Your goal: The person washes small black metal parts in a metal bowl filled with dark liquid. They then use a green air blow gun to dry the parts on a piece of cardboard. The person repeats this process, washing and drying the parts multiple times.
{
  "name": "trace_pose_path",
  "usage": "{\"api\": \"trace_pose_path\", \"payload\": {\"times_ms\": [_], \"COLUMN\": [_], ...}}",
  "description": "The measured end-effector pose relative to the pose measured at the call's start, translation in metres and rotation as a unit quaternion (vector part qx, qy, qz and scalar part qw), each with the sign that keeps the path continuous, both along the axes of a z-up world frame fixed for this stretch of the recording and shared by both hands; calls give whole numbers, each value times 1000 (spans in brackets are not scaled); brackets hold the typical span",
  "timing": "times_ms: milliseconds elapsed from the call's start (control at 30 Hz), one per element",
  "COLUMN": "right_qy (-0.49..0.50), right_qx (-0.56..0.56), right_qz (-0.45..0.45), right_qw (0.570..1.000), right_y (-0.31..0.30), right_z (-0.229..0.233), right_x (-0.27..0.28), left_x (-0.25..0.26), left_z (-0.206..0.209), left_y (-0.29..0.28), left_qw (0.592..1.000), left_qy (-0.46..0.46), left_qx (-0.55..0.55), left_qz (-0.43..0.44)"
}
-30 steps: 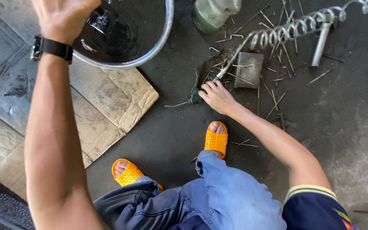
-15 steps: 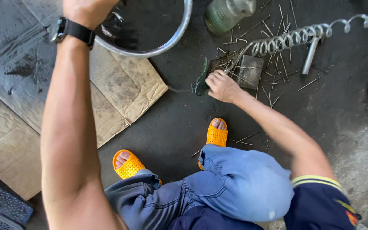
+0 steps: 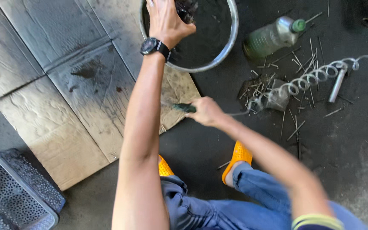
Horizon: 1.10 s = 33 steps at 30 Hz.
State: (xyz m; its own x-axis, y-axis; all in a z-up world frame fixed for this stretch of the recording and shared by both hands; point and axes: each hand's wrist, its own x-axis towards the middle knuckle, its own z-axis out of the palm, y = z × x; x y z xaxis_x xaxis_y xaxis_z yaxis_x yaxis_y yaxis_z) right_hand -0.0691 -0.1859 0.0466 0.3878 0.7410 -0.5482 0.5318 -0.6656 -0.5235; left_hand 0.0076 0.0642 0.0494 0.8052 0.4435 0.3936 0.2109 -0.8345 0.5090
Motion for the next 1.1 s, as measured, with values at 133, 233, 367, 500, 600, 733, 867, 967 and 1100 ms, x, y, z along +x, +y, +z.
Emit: {"api": "trace_pose_path", "payload": {"times_ms": [133, 233, 367, 500, 600, 733, 867, 967, 1100], "right_qy": [-115, -113, -98, -99, -59, -66, -85, -80, -59], "right_qx": [93, 105, 69, 124, 70, 95, 125, 123, 93], "right_qz": [102, 106, 95, 58, 70, 59, 54, 53, 58], "right_qw": [984, 982, 988, 986, 993, 992, 987, 988, 992], "right_y": [16, 33, 46, 44, 51, 50, 50, 46, 43], "right_z": [-47, -44, -52, -66, -53, -59, -54, -50, -51], "right_x": [-29, -42, -51, -53, -50, -53, -53, -50, -47], "left_x": [8, 4, -1, -1, 6, 10, 14, 17, 20], "left_z": [-25, -21, -9, 11, -2, -10, -13, -15, -10], "left_y": [-4, -8, -6, -12, -18, -27, -31, -34, -38], "left_qw": [998, 998, 996, 995, 992, 990, 989, 990, 991], "left_qy": [45, 47, 64, 55, 115, 130, 134, 127, 120], "left_qx": [-1, -25, -68, -81, -56, -13, -16, -16, -7], "left_qz": [40, 23, 9, -5, -19, -48, -58, -57, -49]}}
